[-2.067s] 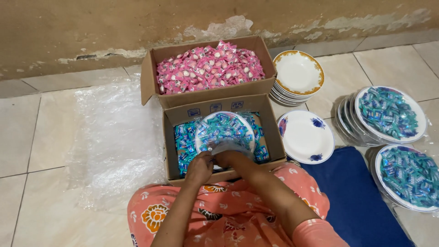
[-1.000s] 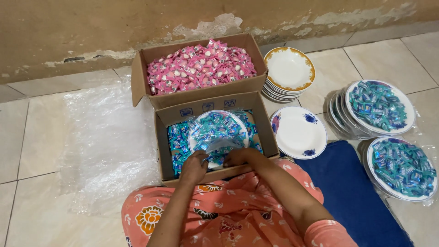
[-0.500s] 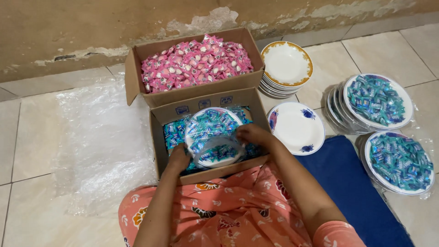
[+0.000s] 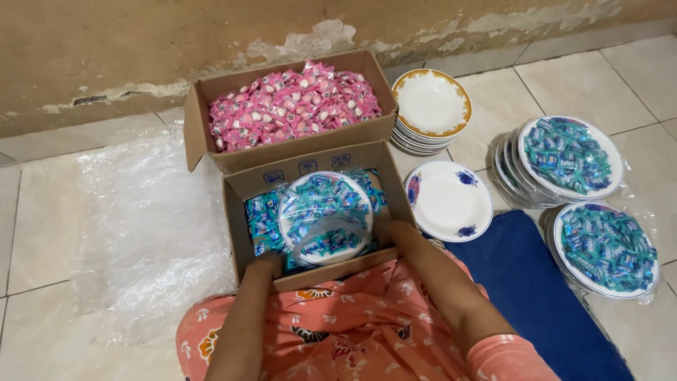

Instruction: The person places small plates into a cardboard box and fills them with pink and blue wrapped candies.

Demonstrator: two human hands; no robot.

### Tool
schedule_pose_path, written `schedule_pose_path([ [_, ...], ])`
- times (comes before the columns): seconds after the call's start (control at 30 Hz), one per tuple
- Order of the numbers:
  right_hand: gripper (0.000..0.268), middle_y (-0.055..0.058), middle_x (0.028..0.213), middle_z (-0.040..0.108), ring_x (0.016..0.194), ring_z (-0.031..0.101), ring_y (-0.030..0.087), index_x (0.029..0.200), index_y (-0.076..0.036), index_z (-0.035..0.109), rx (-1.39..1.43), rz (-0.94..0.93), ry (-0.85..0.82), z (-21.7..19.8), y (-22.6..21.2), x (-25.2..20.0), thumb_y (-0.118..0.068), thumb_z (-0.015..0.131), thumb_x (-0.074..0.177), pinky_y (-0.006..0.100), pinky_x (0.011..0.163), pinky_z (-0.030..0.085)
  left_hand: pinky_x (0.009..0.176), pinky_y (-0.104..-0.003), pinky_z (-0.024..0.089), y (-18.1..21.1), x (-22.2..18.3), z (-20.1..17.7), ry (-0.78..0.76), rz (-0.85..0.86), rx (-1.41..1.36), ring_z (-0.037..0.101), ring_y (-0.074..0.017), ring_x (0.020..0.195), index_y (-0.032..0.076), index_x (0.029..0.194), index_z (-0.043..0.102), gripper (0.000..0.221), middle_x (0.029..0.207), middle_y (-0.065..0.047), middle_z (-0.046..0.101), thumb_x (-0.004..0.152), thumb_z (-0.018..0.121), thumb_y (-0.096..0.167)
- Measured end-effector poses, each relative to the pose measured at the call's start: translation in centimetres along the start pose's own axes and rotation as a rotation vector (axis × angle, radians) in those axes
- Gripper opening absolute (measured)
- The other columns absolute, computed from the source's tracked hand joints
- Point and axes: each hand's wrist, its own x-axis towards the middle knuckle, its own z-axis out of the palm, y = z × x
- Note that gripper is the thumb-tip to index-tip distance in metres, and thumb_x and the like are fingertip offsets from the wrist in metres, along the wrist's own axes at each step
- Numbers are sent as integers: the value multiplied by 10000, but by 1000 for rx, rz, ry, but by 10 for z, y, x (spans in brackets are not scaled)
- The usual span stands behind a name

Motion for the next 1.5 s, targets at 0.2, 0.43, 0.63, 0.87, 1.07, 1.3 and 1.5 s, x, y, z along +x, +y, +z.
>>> schedule_pose_path([
  [0.2, 325, 121, 1210, 739, 1205, 675, 306, 1140, -127, 765, 86, 123, 188, -39, -70, -129, -274, 744, 851, 439, 959, 556, 1036, -498, 549, -18, 51, 33, 91, -138, -134, 651, -337, 1268, 9, 1243, 709, 444, 1304, -182, 697, 894, 508, 195],
  [0.43, 330, 66, 1074, 776, 1089, 733, 280, 1050, -322, 803, -106, 113, 274, -1, 8, -38, -276, 867, 729, 403, 881, 598, 909, -509, 608, -31, 56, 31, 223, -103, -130, 718, -392, 1125, -20, 1129, 757, 355, 1126, -227, 751, 928, 497, 115],
  [0.63, 250, 108, 1072, 777, 1037, 752, 310, 1088, -196, 809, -18, 268, 361, -37, -41, -98, -212, 788, 840, 467, 885, 605, 985, -542, 565, -18, -6, 0, 388, -190, -393, 683, -422, 1186, -59, 1251, 680, 465, 1209, -253, 729, 958, 368, 124],
  [0.87, 238, 124, 1016, 787, 1035, 743, 330, 1104, -192, 806, 172, 225, 405, -45, -30, -95, -202, 755, 871, 477, 941, 590, 965, -515, 588, -11, -33, -9, 410, -115, -350, 686, -420, 1178, 160, 1250, 761, 391, 1213, -206, 742, 890, 621, 96],
  [1.07, 270, 210, 1129, 762, 1164, 682, 421, 1128, -110, 784, 234, 154, 478, -59, -41, -126, -194, 725, 878, 506, 1011, 554, 998, -491, 580, -13, -25, -6, 425, -117, -401, 682, -388, 1208, 257, 1245, 768, 382, 1236, -191, 743, 898, 662, 137],
  [1.3, 306, 237, 1127, 754, 1158, 668, 459, 1157, -92, 759, 318, -57, 446, -61, -78, -141, -231, 699, 891, 546, 1016, 525, 1019, -533, 554, 15, -90, -34, 473, -7, -498, 654, -421, 1232, 182, 1305, 729, 418, 1231, -226, 733, 901, 698, 285],
  [1.5, 267, 148, 1092, 777, 1111, 705, 386, 1170, -139, 770, 411, -171, 524, -37, -107, -100, -172, 704, 913, 508, 969, 553, 1004, -531, 561, 56, -75, -22, 472, 109, -546, 652, -419, 1227, 143, 1291, 730, 410, 1218, -220, 732, 901, 700, 268],
])
